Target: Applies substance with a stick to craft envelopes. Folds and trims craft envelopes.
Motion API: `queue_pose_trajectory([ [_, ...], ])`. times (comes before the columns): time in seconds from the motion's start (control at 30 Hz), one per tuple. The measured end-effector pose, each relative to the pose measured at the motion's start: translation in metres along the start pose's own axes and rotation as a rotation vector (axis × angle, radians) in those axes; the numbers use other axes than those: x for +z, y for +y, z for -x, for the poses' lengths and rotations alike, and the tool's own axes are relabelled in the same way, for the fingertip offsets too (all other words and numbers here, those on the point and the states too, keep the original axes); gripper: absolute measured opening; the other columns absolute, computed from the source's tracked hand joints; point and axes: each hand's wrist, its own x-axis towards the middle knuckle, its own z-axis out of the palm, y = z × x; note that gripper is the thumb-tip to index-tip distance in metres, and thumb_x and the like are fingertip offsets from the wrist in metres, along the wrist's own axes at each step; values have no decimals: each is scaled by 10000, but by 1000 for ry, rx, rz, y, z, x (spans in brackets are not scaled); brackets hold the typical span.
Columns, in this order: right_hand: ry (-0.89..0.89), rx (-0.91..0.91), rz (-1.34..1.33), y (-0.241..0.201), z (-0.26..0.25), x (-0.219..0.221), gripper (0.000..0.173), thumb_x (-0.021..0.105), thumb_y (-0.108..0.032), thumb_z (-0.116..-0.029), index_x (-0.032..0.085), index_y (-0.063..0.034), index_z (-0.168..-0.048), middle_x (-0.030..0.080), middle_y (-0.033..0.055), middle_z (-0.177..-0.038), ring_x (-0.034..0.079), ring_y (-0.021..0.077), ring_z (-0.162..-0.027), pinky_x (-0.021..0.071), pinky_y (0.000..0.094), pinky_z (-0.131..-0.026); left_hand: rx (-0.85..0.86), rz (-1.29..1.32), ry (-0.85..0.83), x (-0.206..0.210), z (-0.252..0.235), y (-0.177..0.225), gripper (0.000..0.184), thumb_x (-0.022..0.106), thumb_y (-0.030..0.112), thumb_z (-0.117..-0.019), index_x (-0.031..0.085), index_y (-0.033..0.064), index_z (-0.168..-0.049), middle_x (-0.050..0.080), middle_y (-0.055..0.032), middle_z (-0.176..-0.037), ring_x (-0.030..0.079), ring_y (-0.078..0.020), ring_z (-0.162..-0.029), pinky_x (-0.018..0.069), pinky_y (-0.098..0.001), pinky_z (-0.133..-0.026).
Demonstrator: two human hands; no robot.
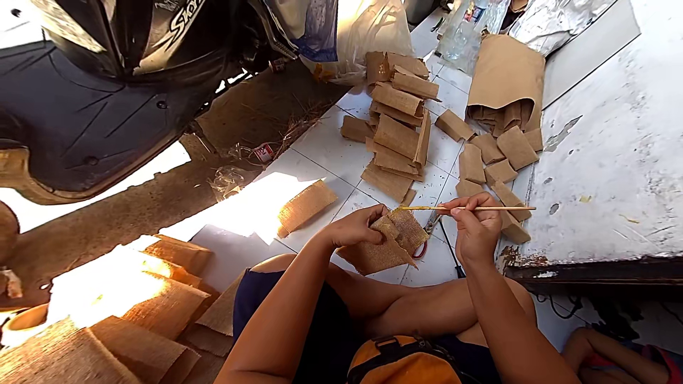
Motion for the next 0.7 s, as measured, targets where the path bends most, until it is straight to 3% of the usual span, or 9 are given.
queue_pose_trajectory([
  [0.13, -65, 138, -52, -4, -13, -2, 274, 426, 117, -903, 529, -136, -875, 742, 38, -868, 752, 197, -812, 634, 391, -807, -1, -9, -31, 0, 1, 3, 378, 649, 7, -756, 554, 93, -1112, 678, 4, -940, 651, -43, -841, 551, -242, -747],
  [0.5, 58, 116, -81, -4, -14, -4, 268, 418, 125, -895, 517, -123, -869, 731, 46, -823, 746, 209, -755, 638, 403, -772, -14, 0, -42, -1, -1, 3, 373, 642, -12, -752, 555, 89, -1101, 680, -1, -934, 651, -46, -827, 550, -242, -733],
  [0.7, -161, 143, 41, 3, -11, 5, 246, 469, 110, -897, 509, -132, -897, 737, 24, -880, 749, 181, -806, 635, 374, -801, -6, -14, -53, 0, -3, 2, 371, 647, 4, -745, 557, 95, -1093, 677, 3, -930, 650, -46, -832, 550, -243, -739],
])
